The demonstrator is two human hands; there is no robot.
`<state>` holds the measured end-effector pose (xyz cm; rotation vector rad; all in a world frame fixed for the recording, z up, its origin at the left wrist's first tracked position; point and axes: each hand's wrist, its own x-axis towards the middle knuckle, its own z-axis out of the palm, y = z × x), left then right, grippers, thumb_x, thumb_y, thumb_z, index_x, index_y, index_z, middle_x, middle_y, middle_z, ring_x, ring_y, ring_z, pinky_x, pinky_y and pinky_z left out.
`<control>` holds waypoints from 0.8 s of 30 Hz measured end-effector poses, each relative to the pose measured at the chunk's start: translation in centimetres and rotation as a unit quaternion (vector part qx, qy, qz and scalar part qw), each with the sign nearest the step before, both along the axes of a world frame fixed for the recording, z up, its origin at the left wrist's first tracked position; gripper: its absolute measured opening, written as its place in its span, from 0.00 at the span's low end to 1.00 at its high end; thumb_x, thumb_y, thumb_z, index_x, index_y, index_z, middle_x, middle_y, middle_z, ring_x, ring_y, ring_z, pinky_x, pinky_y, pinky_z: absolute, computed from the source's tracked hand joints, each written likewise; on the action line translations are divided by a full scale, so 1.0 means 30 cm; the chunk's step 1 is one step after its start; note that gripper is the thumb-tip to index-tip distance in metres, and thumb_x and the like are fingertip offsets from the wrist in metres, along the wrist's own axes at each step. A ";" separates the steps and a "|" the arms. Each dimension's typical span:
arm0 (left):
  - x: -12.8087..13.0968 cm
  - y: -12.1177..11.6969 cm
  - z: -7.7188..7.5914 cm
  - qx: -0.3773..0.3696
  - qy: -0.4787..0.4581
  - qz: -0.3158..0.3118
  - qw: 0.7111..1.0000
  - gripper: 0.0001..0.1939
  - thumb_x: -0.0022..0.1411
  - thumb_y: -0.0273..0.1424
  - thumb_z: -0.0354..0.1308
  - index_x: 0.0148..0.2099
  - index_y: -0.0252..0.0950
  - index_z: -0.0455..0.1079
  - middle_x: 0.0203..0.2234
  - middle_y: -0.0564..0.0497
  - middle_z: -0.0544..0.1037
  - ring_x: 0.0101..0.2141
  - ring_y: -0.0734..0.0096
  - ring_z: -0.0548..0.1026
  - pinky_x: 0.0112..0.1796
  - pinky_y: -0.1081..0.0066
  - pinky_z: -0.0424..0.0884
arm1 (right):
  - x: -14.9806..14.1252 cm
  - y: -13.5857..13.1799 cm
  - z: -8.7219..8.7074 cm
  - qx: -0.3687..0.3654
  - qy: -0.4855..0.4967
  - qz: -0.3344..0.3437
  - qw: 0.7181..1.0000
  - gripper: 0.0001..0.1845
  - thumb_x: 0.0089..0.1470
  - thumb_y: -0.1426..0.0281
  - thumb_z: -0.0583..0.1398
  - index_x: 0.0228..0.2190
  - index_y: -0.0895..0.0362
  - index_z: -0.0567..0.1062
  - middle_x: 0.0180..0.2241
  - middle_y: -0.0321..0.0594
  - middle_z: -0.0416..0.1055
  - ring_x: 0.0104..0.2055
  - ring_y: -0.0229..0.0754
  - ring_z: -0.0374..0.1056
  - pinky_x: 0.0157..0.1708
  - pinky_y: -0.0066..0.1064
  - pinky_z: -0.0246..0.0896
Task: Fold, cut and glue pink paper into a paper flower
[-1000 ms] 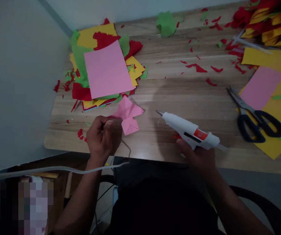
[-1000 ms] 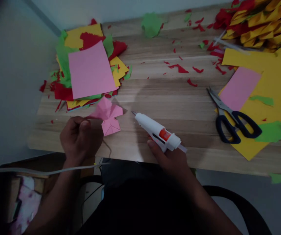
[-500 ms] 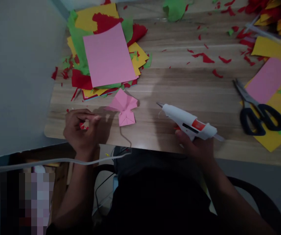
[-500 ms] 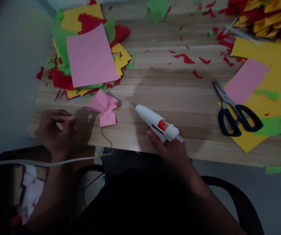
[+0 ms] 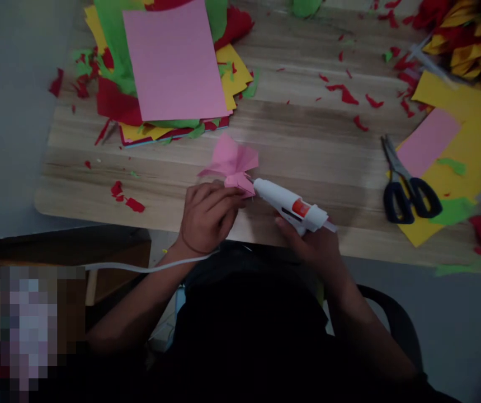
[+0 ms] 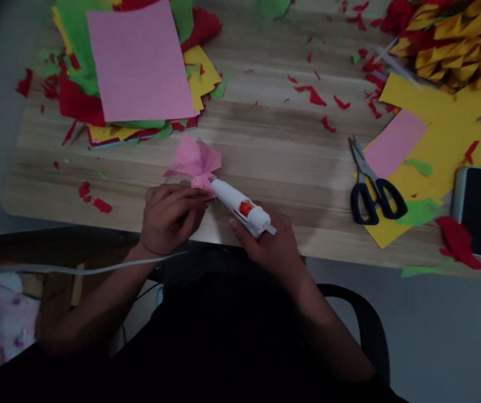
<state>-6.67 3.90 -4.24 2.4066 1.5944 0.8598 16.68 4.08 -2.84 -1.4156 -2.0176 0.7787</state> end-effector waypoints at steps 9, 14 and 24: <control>-0.005 0.038 -0.029 -0.026 0.006 0.008 1.000 0.09 0.67 0.30 0.57 0.46 0.40 0.78 0.42 0.49 0.82 0.43 0.61 0.73 0.42 0.61 0.67 | -0.028 -0.001 0.023 -0.004 -0.096 0.011 0.995 0.15 0.62 0.58 0.56 0.35 0.56 0.76 0.27 0.42 0.78 0.28 0.44 0.74 0.29 0.34 0.66; -0.010 0.027 -0.029 -0.038 -0.017 0.007 0.999 0.09 0.68 0.30 0.58 0.47 0.41 0.78 0.43 0.50 0.82 0.45 0.61 0.73 0.44 0.60 0.68 | -0.053 0.010 0.046 -0.006 -0.129 -0.002 0.992 0.16 0.62 0.57 0.57 0.37 0.57 0.76 0.27 0.41 0.78 0.27 0.45 0.75 0.27 0.34 0.65; -0.009 0.031 -0.034 -0.016 -0.021 0.012 1.000 0.08 0.67 0.28 0.59 0.45 0.42 0.78 0.41 0.51 0.82 0.44 0.61 0.73 0.42 0.60 0.68 | -0.069 0.032 0.079 0.004 -0.171 -0.020 0.985 0.23 0.62 0.53 0.54 0.37 0.58 0.78 0.26 0.46 0.79 0.27 0.50 0.76 0.25 0.36 0.64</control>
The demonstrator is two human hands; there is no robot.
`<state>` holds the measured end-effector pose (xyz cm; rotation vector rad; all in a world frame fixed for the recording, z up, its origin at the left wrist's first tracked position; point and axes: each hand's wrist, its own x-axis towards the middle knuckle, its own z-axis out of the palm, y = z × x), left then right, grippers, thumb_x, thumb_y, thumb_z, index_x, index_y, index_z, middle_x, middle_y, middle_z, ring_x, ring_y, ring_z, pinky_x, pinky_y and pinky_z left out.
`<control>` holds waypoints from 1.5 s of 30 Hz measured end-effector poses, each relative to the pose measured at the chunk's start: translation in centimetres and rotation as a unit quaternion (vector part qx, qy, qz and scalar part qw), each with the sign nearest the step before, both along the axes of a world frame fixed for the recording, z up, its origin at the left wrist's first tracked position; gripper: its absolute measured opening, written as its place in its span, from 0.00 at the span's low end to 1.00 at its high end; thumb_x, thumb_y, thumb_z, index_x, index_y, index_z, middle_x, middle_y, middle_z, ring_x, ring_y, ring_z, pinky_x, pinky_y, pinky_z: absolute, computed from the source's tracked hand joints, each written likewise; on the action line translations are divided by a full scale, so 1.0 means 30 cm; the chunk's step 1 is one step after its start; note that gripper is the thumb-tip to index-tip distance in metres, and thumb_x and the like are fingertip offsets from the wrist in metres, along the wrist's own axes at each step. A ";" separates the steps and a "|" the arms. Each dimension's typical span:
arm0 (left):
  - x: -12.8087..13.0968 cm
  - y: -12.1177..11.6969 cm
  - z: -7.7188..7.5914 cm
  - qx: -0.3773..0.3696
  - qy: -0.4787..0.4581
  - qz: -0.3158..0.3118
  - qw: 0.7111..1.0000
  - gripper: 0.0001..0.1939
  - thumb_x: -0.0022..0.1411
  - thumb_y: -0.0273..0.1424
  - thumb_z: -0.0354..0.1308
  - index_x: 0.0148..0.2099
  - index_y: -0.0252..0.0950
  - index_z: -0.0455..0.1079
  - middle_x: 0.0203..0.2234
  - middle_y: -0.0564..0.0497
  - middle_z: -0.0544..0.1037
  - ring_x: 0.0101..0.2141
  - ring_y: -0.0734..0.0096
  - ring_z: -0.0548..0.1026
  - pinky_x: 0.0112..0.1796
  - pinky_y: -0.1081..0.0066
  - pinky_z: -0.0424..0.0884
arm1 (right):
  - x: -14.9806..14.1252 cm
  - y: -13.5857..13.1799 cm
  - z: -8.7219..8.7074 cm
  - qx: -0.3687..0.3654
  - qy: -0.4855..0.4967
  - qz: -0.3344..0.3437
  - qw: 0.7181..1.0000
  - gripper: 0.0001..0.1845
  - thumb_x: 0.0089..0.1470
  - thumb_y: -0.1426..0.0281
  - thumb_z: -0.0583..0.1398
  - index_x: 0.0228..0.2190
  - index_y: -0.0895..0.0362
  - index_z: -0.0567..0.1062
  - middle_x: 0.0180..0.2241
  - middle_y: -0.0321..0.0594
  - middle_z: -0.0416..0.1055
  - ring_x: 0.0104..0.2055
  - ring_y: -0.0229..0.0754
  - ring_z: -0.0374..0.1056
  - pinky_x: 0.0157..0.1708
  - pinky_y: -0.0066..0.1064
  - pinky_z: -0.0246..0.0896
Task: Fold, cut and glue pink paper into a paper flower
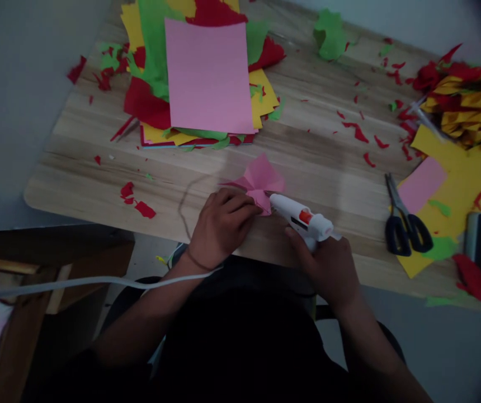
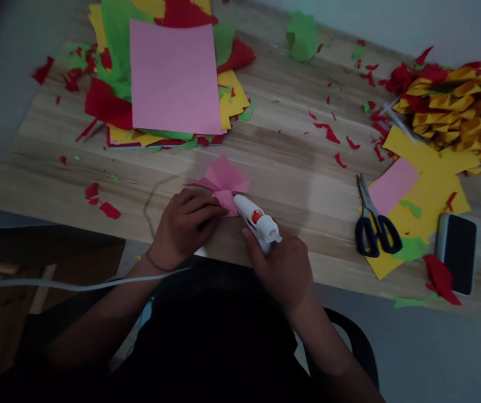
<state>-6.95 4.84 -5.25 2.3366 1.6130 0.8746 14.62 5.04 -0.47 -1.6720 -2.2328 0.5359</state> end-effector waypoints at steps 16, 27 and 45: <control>-0.001 0.002 -0.008 -0.017 -0.010 0.003 1.000 0.09 0.67 0.28 0.58 0.44 0.42 0.78 0.42 0.52 0.82 0.44 0.62 0.73 0.44 0.60 0.67 | -0.003 0.028 0.006 -0.007 -0.023 0.042 0.999 0.25 0.64 0.53 0.50 0.32 0.57 0.78 0.21 0.46 0.74 0.26 0.50 0.73 0.24 0.37 0.62; 0.004 0.003 0.000 -0.008 -0.007 0.016 1.000 0.09 0.66 0.28 0.59 0.45 0.42 0.78 0.41 0.51 0.82 0.43 0.61 0.72 0.42 0.60 0.68 | 0.018 0.017 0.015 -0.044 0.017 0.021 0.999 0.25 0.62 0.53 0.52 0.34 0.58 0.79 0.22 0.46 0.75 0.27 0.50 0.74 0.26 0.39 0.66; 0.009 -0.007 0.021 -0.005 0.038 0.006 0.999 0.11 0.66 0.26 0.58 0.46 0.45 0.78 0.41 0.49 0.79 0.41 0.62 0.70 0.40 0.60 0.66 | 0.044 0.021 -0.073 -0.129 0.436 -0.140 0.879 0.14 0.56 0.56 0.60 0.33 0.55 0.74 0.16 0.30 0.65 0.17 0.37 0.62 0.19 0.29 0.58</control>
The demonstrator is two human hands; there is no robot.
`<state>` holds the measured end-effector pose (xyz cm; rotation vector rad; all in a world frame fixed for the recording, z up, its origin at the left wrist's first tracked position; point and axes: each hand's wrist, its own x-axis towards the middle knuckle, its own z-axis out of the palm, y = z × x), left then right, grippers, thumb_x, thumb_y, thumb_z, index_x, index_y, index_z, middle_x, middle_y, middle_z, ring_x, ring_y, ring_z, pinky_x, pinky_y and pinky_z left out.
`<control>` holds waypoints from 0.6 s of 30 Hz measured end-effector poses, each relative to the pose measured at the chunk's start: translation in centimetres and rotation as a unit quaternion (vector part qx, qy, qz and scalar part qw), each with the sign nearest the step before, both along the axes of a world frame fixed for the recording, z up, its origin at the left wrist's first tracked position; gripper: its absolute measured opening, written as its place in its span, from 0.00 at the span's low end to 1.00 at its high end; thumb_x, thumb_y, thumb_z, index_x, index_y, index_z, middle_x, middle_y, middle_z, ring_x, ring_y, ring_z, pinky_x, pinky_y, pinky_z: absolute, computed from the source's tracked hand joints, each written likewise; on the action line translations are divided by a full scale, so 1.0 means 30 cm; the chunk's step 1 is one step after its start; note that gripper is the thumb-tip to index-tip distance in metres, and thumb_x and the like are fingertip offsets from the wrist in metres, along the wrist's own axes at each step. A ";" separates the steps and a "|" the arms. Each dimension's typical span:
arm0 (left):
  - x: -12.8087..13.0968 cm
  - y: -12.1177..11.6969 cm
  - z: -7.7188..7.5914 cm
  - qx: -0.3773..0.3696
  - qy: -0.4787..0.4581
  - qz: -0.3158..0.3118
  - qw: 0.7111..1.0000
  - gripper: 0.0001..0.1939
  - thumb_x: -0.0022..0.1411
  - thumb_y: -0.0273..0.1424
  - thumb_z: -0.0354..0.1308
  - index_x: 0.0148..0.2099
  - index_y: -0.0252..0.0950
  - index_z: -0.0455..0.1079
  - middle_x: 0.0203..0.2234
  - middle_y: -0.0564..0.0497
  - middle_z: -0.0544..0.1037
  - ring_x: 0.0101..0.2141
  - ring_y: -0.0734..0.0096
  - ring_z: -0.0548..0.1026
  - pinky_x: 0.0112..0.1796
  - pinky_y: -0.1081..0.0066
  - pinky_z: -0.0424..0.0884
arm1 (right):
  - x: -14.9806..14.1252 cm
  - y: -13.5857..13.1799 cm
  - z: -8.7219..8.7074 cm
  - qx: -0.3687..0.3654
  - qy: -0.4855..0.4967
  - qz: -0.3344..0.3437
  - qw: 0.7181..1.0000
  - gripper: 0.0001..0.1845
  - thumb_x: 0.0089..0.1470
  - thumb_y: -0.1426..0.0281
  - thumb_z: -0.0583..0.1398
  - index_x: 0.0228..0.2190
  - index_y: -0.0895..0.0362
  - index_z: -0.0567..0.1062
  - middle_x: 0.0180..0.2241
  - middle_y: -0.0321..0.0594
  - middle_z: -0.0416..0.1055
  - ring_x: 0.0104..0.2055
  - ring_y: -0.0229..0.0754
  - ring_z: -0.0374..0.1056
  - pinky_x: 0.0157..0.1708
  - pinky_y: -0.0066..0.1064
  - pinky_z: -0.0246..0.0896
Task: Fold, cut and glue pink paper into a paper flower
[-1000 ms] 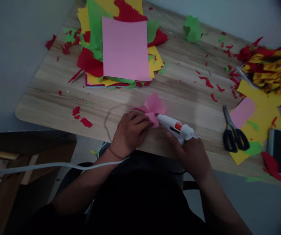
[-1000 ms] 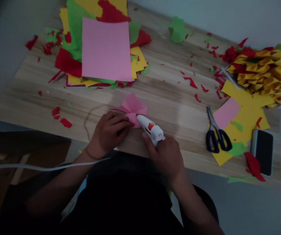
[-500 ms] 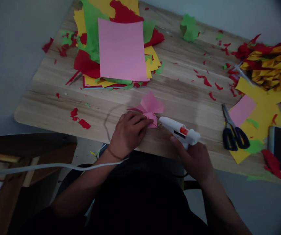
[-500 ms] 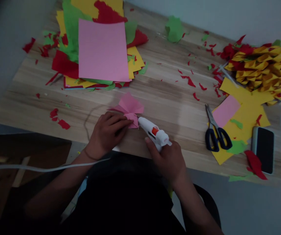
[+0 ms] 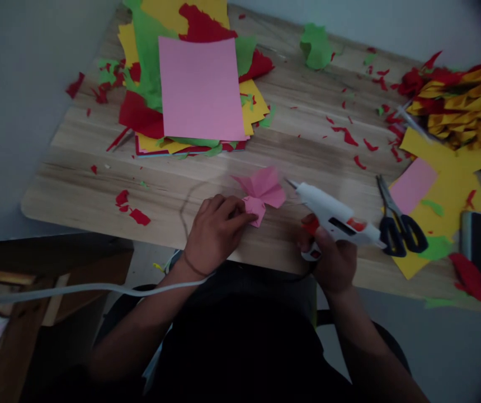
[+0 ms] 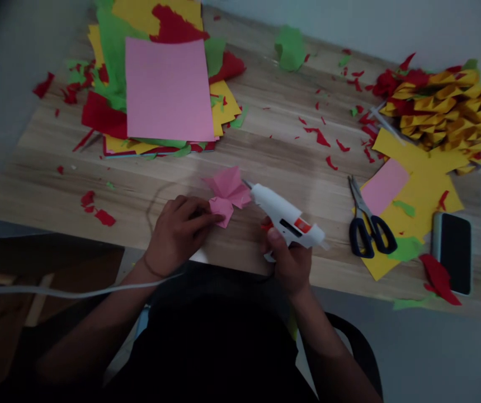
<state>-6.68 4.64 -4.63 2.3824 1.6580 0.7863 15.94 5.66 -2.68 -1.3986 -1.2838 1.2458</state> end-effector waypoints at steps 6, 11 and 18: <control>-0.008 0.005 -0.005 -0.005 0.003 -0.012 1.000 0.11 0.65 0.26 0.59 0.46 0.44 0.78 0.41 0.49 0.79 0.41 0.60 0.69 0.40 0.60 0.65 | -0.060 -0.011 -0.012 0.009 0.060 0.002 0.998 0.11 0.59 0.60 0.56 0.40 0.51 0.71 0.27 0.37 0.75 0.33 0.47 0.76 0.35 0.40 0.71; -0.009 0.006 -0.005 -0.006 0.003 -0.011 1.000 0.10 0.66 0.27 0.58 0.46 0.43 0.78 0.41 0.48 0.78 0.41 0.60 0.69 0.39 0.60 0.65 | -0.142 0.004 -0.044 0.061 0.021 0.026 0.998 0.18 0.64 0.59 0.47 0.48 0.51 0.68 0.36 0.43 0.78 0.47 0.51 0.76 0.45 0.46 0.72; -0.005 0.004 0.003 -0.018 -0.006 -0.006 1.000 0.10 0.67 0.28 0.57 0.46 0.44 0.78 0.41 0.49 0.78 0.41 0.61 0.68 0.41 0.61 0.65 | -0.181 0.030 -0.074 0.120 0.062 -0.018 0.991 0.17 0.64 0.61 0.52 0.52 0.49 0.66 0.36 0.38 0.76 0.44 0.46 0.76 0.47 0.45 0.71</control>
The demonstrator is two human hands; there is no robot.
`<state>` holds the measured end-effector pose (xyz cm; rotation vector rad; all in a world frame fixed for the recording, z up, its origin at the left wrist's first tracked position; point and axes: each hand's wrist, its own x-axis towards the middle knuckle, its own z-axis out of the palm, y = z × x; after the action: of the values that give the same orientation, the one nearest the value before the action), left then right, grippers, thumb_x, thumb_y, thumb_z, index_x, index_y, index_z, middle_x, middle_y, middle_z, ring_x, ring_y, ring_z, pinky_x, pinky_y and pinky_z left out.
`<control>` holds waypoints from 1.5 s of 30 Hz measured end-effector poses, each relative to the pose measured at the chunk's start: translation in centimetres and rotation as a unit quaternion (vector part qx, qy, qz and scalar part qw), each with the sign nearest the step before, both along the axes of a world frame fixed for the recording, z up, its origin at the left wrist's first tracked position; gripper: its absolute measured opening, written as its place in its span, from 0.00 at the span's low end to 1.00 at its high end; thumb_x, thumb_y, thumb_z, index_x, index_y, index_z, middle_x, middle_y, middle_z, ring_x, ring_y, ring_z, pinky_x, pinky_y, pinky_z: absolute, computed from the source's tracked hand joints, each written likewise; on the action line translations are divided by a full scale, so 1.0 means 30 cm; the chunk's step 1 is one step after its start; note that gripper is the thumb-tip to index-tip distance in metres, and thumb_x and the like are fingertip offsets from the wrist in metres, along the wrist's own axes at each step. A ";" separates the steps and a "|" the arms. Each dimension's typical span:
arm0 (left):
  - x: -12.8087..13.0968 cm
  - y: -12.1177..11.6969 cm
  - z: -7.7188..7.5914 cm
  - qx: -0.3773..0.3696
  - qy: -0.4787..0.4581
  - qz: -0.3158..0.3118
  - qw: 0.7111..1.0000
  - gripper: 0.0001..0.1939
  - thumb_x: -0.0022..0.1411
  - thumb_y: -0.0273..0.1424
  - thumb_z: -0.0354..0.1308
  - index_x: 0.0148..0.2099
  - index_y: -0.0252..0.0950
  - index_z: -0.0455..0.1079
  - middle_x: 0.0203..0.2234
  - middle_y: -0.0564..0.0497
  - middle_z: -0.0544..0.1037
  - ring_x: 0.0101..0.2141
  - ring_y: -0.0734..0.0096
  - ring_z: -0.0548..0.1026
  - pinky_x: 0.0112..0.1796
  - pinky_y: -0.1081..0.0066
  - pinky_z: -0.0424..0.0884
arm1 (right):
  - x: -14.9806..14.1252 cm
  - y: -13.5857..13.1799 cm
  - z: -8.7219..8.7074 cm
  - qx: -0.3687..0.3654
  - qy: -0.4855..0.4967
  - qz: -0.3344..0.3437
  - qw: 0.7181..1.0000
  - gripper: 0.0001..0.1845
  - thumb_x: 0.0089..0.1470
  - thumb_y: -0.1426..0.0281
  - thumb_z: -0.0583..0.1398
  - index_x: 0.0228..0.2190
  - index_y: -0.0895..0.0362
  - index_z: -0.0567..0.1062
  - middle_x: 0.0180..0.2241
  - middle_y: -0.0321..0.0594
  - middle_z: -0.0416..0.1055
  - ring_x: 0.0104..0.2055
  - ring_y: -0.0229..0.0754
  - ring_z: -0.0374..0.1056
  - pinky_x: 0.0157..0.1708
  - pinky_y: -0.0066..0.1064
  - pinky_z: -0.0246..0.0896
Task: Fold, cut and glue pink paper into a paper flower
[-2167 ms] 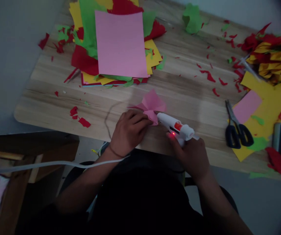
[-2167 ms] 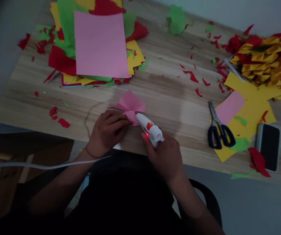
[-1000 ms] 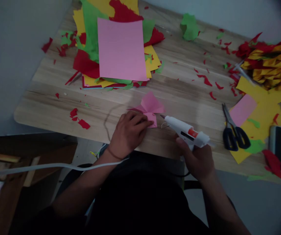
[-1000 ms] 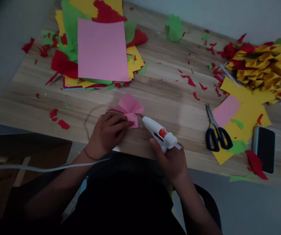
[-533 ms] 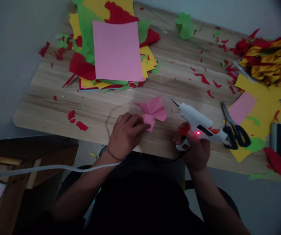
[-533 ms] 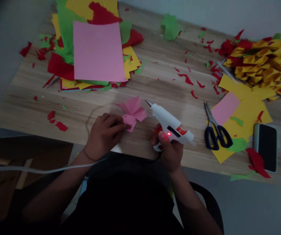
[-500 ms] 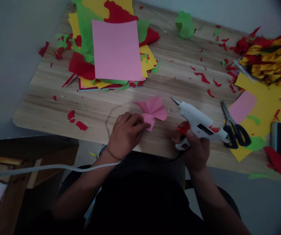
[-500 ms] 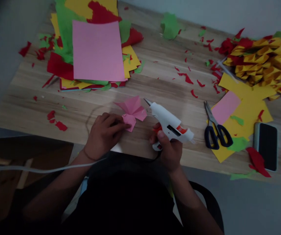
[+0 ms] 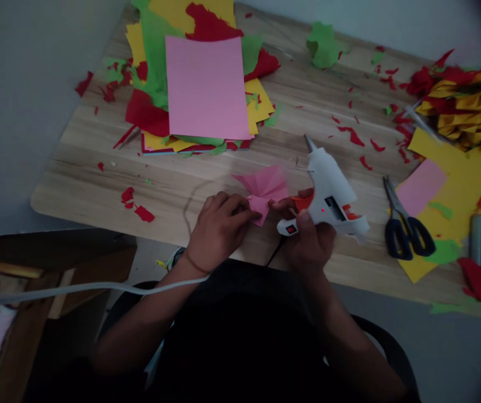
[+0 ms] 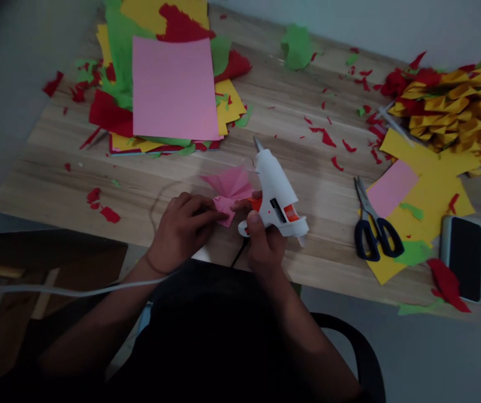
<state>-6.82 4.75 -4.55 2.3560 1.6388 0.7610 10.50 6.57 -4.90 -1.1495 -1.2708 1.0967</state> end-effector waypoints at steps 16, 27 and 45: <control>0.001 0.003 -0.009 0.017 0.001 0.004 1.000 0.09 0.67 0.28 0.58 0.44 0.45 0.78 0.40 0.51 0.79 0.39 0.62 0.68 0.39 0.62 0.62 | 0.006 0.003 -0.011 -0.014 0.099 0.031 0.994 0.12 0.64 0.60 0.56 0.48 0.46 0.69 0.39 0.37 0.76 0.44 0.45 0.76 0.49 0.46 0.73; -0.003 0.002 -0.025 0.032 -0.012 -0.001 0.999 0.07 0.66 0.30 0.61 0.42 0.46 0.79 0.40 0.53 0.80 0.39 0.63 0.69 0.39 0.62 0.62 | 0.023 0.010 -0.004 0.038 -0.043 0.093 0.994 0.13 0.65 0.57 0.55 0.45 0.49 0.73 0.43 0.42 0.73 0.47 0.47 0.72 0.51 0.48 0.71; -0.085 -0.002 0.030 -0.063 -0.376 0.084 0.920 0.04 0.61 0.30 0.64 0.39 0.36 0.76 0.34 0.50 0.80 0.35 0.71 0.76 0.38 0.70 0.72 | -0.003 -0.014 0.046 0.012 0.198 0.017 0.980 0.11 0.64 0.59 0.56 0.45 0.50 0.72 0.33 0.35 0.76 0.35 0.41 0.75 0.41 0.43 0.76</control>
<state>-9.38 4.68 -3.66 1.5280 1.4660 1.3312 10.42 6.17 -3.52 -0.8395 -0.9911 1.2585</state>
